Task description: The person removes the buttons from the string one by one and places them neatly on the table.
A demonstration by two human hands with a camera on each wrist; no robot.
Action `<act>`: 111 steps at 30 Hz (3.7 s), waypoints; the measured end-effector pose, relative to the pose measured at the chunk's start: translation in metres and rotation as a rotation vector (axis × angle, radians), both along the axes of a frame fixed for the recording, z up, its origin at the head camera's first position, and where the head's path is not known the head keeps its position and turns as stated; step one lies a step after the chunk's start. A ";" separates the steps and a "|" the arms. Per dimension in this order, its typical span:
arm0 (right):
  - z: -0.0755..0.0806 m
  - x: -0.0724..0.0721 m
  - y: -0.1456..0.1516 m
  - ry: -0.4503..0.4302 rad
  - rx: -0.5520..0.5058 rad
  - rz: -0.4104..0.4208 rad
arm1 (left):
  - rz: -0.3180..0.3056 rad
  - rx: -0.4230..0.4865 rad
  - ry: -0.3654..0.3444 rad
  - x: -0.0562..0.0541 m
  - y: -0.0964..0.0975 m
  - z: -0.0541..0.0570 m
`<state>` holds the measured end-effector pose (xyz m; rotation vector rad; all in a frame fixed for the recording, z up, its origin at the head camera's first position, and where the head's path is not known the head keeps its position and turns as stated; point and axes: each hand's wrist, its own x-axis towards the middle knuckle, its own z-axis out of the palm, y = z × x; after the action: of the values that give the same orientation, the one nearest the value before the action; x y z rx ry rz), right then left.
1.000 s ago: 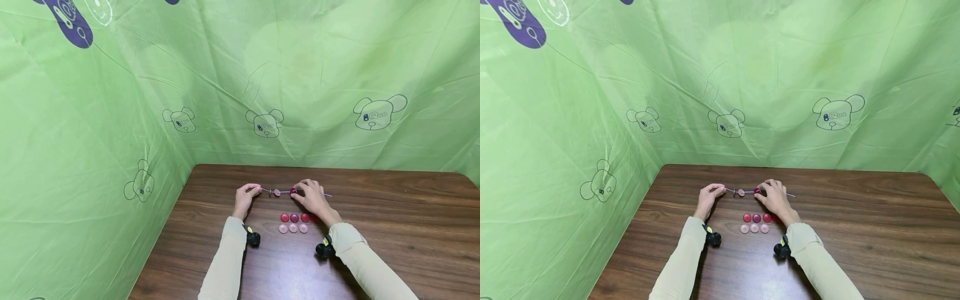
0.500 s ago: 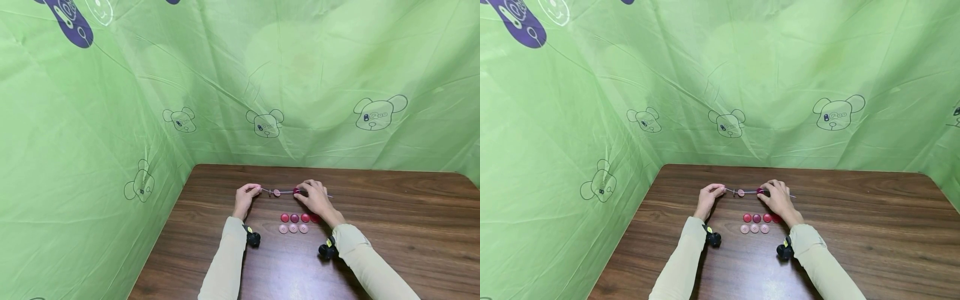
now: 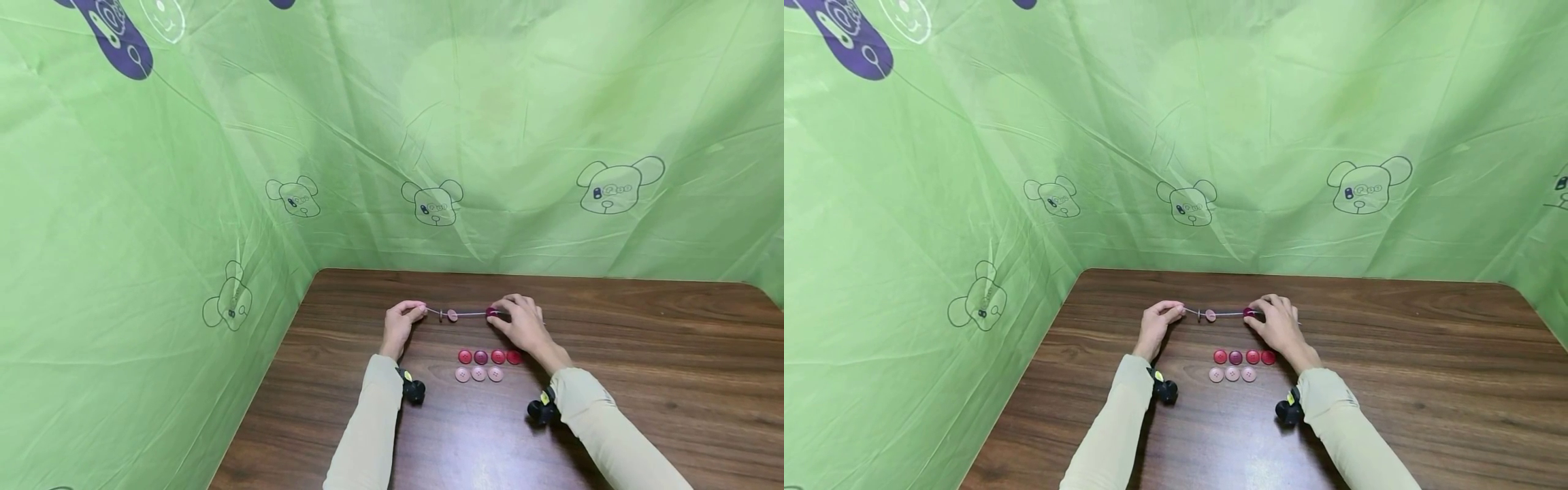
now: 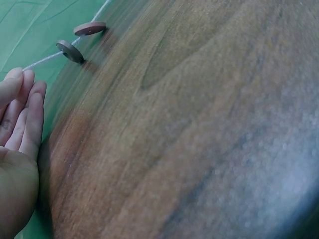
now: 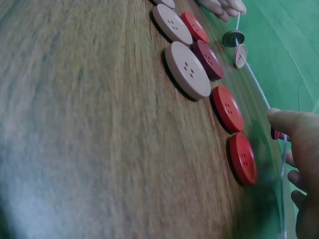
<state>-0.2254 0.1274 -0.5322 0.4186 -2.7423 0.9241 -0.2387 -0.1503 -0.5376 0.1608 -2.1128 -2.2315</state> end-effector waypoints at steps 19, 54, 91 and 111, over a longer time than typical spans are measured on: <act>-0.001 0.001 0.014 0.007 0.008 -0.017 | 0.000 -0.015 0.027 0.000 0.000 -0.001; -0.004 0.006 0.031 0.027 0.003 -0.042 | 0.012 -0.076 0.097 0.003 0.002 -0.006; -0.005 0.013 0.054 0.030 -0.007 -0.065 | 0.020 -0.097 0.072 0.000 0.001 -0.006; -0.005 0.014 0.065 0.027 -0.025 -0.081 | -0.055 -0.060 0.085 0.014 0.002 0.021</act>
<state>-0.2111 0.1925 -0.5374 0.3113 -2.6989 0.9241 -0.2251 -0.1478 -0.5162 0.0052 -2.1618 -2.1601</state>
